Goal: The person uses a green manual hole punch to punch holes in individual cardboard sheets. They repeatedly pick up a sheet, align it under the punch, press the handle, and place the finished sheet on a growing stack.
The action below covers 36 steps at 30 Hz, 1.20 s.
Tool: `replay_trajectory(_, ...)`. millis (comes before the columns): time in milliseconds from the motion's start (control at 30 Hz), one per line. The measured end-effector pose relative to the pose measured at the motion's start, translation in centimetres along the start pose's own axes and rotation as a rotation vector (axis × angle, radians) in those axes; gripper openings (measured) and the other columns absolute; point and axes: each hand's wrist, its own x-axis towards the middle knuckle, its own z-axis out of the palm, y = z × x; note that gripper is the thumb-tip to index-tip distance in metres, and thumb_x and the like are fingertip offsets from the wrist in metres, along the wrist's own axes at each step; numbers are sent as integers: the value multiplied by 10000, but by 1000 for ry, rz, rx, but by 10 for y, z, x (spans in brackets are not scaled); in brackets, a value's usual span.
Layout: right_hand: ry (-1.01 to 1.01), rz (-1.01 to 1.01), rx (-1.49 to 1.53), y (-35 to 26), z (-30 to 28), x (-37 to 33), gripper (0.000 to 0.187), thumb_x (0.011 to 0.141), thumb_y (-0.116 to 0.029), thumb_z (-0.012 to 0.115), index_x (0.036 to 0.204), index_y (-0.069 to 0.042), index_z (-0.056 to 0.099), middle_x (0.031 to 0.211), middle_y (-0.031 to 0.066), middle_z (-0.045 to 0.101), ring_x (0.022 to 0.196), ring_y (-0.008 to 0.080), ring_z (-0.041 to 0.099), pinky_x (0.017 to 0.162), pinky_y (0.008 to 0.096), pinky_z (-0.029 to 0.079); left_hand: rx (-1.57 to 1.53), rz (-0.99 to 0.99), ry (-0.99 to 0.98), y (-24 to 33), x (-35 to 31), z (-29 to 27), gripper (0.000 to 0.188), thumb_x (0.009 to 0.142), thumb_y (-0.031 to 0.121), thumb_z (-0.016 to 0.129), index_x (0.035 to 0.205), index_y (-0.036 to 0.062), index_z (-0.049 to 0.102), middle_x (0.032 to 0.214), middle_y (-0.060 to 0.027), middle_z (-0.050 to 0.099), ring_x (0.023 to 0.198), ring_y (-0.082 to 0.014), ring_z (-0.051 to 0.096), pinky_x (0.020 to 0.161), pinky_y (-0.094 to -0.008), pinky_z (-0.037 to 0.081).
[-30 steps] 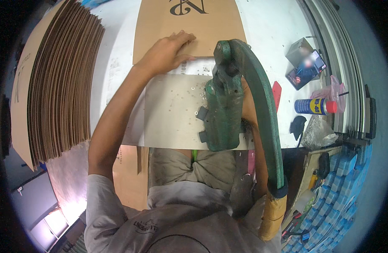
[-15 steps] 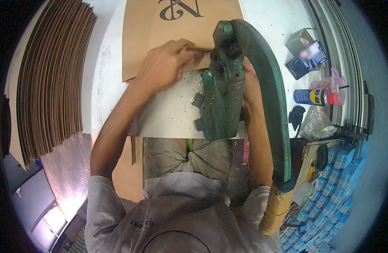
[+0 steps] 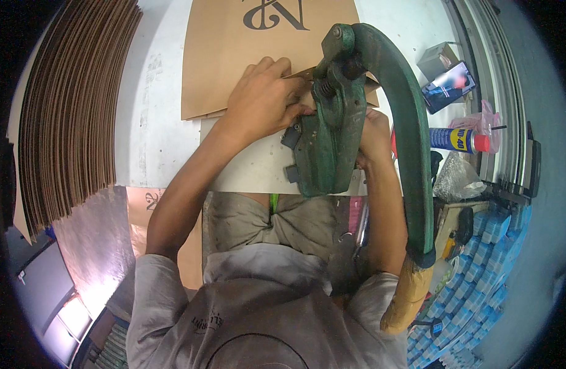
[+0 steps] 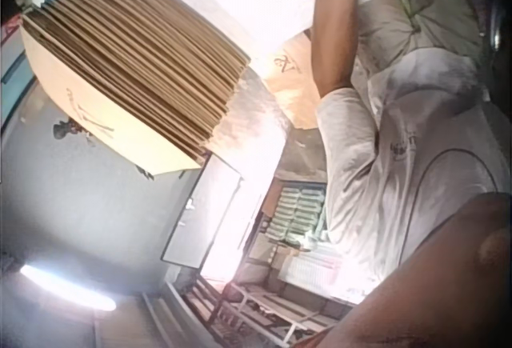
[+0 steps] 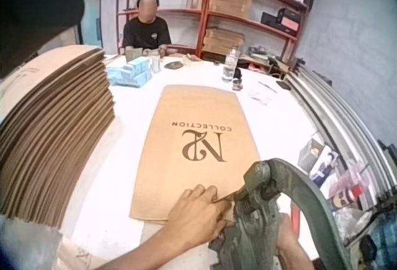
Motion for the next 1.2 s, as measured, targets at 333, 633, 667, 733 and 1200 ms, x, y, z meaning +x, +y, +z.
replay_trajectory(333,-155,-1081,-1024,-121,-28,-150,309,968,-158,621,1217,9,694,1142,136,726,989,206,706,848,342,561,-24,0,35,1,-2,2,291,782,307,851,1010,131,807,979,-73,603,1005,-292,589,877,-428,484)
replay_trajectory(633,-626,-889,-990,-122,-8,-160,246,966,-149,667,1168,-24,732,1162,130,734,1090,260,690,1000,410,506,74,98,34,-1,-6,5,273,837,223,781,1096,139,797,1007,-77,598,1016,-284,584,895,-429,491)
replay_trajectory(667,-536,-831,-725,-132,-8,-160,239,966,-149,672,1162,-27,736,1164,129,735,1101,266,688,1017,417,500,113,112,57,0,-1,8,274,847,207,765,1112,144,796,1018,-76,597,1015,-284,582,895,-428,489)
replay_trajectory(733,-281,-756,-103,-124,-7,-133,225,966,-147,683,1151,-34,744,1169,128,737,1124,278,684,1051,433,487,199,105,66,-8,-2,12,279,878,185,711,1143,153,793,1063,-87,609,1055,-290,583,929,-434,479)
replay_trajectory(1200,-50,-532,-617,34,-40,31,215,950,-110,745,1127,8,725,1083,71,710,955,200,680,833,301,531,417,-22,-19,-50,-67,-24,626,859,8,638,1415,293,657,1475,-210,566,1394,-446,489,1186,-557,354)
